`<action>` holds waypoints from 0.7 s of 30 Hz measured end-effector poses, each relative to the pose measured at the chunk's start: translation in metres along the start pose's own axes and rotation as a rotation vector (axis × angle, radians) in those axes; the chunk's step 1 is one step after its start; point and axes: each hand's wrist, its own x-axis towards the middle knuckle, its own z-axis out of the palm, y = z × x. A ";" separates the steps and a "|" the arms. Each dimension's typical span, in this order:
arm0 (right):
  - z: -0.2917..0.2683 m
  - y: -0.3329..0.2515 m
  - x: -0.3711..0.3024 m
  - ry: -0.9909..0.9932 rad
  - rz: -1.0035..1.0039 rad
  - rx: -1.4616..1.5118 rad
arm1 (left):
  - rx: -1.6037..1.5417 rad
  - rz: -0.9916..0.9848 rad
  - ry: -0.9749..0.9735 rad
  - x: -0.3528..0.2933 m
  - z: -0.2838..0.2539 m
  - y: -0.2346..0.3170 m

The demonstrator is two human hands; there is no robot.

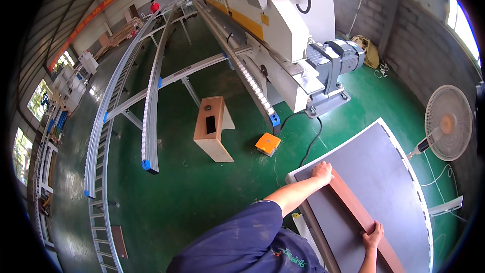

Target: The person places long wooden planks onto a large gray panel, aligns them, and uses a small metal tool to mark or adjust the edges. The person then stacks the finished planks on a nearby rack.

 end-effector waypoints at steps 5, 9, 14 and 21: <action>0.007 0.007 0.000 0.044 -0.054 -0.013 | 0.006 0.028 -0.033 -0.001 -0.005 -0.001; 0.012 0.002 0.005 0.051 -0.034 0.003 | 0.056 0.029 -0.074 0.008 -0.010 -0.006; 0.010 0.003 0.008 0.085 -0.022 0.021 | 0.095 0.062 -0.059 0.015 -0.016 0.003; -0.008 0.007 -0.009 -0.081 0.058 -0.064 | 0.080 0.050 -0.057 0.000 0.000 -0.015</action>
